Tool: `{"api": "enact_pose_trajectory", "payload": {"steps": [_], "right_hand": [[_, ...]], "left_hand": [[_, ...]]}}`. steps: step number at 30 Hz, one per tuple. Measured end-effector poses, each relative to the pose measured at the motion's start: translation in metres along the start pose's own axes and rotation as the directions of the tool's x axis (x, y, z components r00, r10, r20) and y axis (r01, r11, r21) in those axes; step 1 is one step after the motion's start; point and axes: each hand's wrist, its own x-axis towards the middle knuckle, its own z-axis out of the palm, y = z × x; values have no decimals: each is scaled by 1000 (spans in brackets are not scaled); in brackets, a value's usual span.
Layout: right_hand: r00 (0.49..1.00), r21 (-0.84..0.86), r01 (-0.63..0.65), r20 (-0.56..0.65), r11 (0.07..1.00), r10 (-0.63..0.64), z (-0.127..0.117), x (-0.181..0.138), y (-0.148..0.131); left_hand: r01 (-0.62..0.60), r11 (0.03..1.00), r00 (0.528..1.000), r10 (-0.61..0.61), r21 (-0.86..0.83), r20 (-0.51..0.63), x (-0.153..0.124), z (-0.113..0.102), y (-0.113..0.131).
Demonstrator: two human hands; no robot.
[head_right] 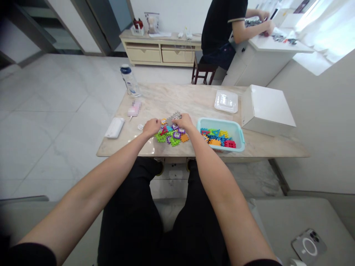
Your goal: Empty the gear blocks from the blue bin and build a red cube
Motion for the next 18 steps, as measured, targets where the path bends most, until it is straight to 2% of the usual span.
{"api": "enact_pose_trajectory", "payload": {"steps": [2,5,8,10,12,14,18], "right_hand": [[1000,-11,7,1,1000,-7,-2,-1,-3],[998,74,18,55,997,-22,-1,-5,-13],[994,195,-18,112,981,-4,1,-10,-23],[992,213,-61,122,975,35,2,-12,-26],[989,148,-100,127,984,81,3,-13,-25],[988,-15,-114,107,993,115,3,-11,-21],[997,-365,-62,11,929,71,0,-7,-12]], "left_hand": [[-9,994,999,14,-109,46,2,0,7],[-1,923,973,91,-385,214,-1,3,18],[-40,886,964,155,-462,214,-5,4,25],[-54,885,968,160,-463,194,-7,3,24],[-62,893,971,157,-447,179,-6,2,21],[-60,910,978,136,-409,160,-5,3,16],[-37,951,989,79,-308,125,0,5,3]]}}
